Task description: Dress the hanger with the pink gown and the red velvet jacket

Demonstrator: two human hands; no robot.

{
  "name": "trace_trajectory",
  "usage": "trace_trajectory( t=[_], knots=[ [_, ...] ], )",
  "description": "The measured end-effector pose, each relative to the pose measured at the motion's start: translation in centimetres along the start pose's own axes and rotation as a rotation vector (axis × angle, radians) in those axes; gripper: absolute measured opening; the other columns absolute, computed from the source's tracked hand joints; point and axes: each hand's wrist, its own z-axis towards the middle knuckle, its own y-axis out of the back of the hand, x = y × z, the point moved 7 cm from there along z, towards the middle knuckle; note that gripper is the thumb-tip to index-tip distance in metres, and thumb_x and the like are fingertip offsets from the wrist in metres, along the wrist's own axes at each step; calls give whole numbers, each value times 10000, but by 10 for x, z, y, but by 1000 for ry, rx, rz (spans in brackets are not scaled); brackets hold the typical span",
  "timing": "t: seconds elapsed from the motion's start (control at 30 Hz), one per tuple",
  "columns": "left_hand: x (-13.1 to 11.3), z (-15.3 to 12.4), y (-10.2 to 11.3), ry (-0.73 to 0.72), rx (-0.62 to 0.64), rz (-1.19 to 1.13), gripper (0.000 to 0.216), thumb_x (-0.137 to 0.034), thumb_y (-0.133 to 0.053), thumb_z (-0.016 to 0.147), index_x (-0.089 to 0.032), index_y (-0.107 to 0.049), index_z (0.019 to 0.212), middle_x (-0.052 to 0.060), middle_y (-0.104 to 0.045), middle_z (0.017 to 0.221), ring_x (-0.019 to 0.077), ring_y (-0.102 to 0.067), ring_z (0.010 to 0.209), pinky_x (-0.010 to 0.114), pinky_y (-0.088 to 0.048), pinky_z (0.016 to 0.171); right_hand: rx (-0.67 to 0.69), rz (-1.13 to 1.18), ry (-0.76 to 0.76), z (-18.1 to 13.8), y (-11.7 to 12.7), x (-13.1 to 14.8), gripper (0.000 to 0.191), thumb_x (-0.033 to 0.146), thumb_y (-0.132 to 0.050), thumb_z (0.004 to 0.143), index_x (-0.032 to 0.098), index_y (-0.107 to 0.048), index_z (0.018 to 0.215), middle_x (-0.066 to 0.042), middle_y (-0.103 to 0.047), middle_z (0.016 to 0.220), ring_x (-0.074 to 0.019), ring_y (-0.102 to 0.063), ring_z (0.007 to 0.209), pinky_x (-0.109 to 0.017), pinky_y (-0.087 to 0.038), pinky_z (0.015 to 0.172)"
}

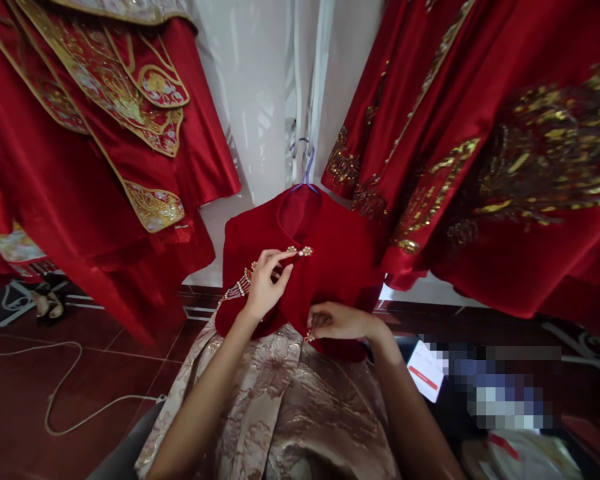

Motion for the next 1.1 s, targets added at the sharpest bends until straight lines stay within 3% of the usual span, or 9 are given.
trace_trajectory(
  t=[0.13,0.33,0.47,0.7,1.1],
  knots=[
    [-15,13,-5,-139,89,335,294,-323,-445,909,-284,-567,1175,61,-522,1086,176,-505,1021,307,-472,840,8,1,13,5,-3,6,242,345,-658,723,135,-584,819,-35,-629,754,-122,-578,672,-245,-455,641],
    [-14,26,-4,-217,94,596,239,-345,-443,905,-229,-599,1045,71,-528,1013,199,-494,940,351,-436,838,62,37,48,12,-8,6,204,315,-644,730,142,-568,805,-20,-620,752,-109,-575,672,-236,-452,643],
    [-13,28,-3,-270,112,585,204,-318,-445,903,-207,-595,985,83,-546,1031,221,-487,987,394,-416,875,55,10,13,15,-9,1,201,313,-650,725,144,-575,802,-15,-622,747,-106,-571,666,-236,-454,643],
    [-15,37,-10,-409,208,418,151,-253,-428,906,-207,-550,983,52,-607,1039,181,-521,1064,467,-271,1102,55,-3,0,12,-11,11,198,306,-658,726,148,-596,828,-24,-645,798,-114,-589,707,-240,-467,669],
    [-8,42,-7,-411,219,342,100,-247,-439,902,-195,-524,893,23,-606,868,164,-560,887,518,-260,1114,22,27,17,14,-13,14,280,385,-664,746,155,-582,883,-37,-655,821,-128,-608,750,-246,-467,687]
  ],
)
